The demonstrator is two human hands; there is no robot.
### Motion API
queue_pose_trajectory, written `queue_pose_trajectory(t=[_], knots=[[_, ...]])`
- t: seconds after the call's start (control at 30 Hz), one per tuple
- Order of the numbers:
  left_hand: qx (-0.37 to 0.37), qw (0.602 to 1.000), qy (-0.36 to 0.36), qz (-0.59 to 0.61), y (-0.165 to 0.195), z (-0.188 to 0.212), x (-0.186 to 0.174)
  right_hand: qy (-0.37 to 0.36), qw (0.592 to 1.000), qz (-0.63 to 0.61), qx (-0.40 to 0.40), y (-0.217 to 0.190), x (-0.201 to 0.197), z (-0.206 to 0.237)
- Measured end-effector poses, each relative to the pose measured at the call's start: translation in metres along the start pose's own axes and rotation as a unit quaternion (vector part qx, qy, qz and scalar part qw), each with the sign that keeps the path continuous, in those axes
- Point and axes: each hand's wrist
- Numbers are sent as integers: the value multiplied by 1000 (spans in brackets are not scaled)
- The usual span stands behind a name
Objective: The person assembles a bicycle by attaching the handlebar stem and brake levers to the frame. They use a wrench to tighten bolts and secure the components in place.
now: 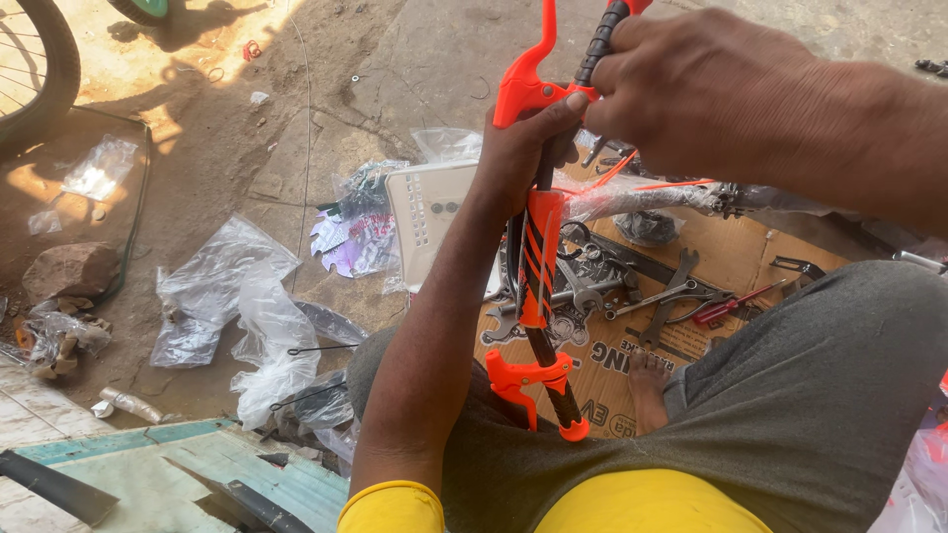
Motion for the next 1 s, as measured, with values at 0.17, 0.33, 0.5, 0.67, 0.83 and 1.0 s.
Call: queue_pose_trajectory(t=[0.17, 0.33, 0.5, 0.67, 0.83, 1.0], knots=[[-7, 1000, -9, 2, 0, 0, -1, -51, 997, 50, 41, -9, 6, -3], [-11, 999, 12, -41, 5, 5, 4, -22, 937, -288, 196, 7, 22, -8], [-9, 999, 2, -33, 8, 4, 7, -91, 950, -246, 168, 11, 30, -2], [-9, 999, -12, -30, 6, 5, 3, -155, 881, -354, 273, 13, 22, -16], [-43, 992, -74, -96, 4, 2, 0, -153, 855, -392, 303, 15, 13, 0], [-56, 988, -100, -103, 3, 5, 0, 230, 970, -26, -76, 32, 19, 31]])
Point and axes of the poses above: each hand's wrist, its own z-axis away from the middle knuckle, its own x-axis out of the palm, y = z × x, and after that the axes turned 12 degrees about x, right-handed
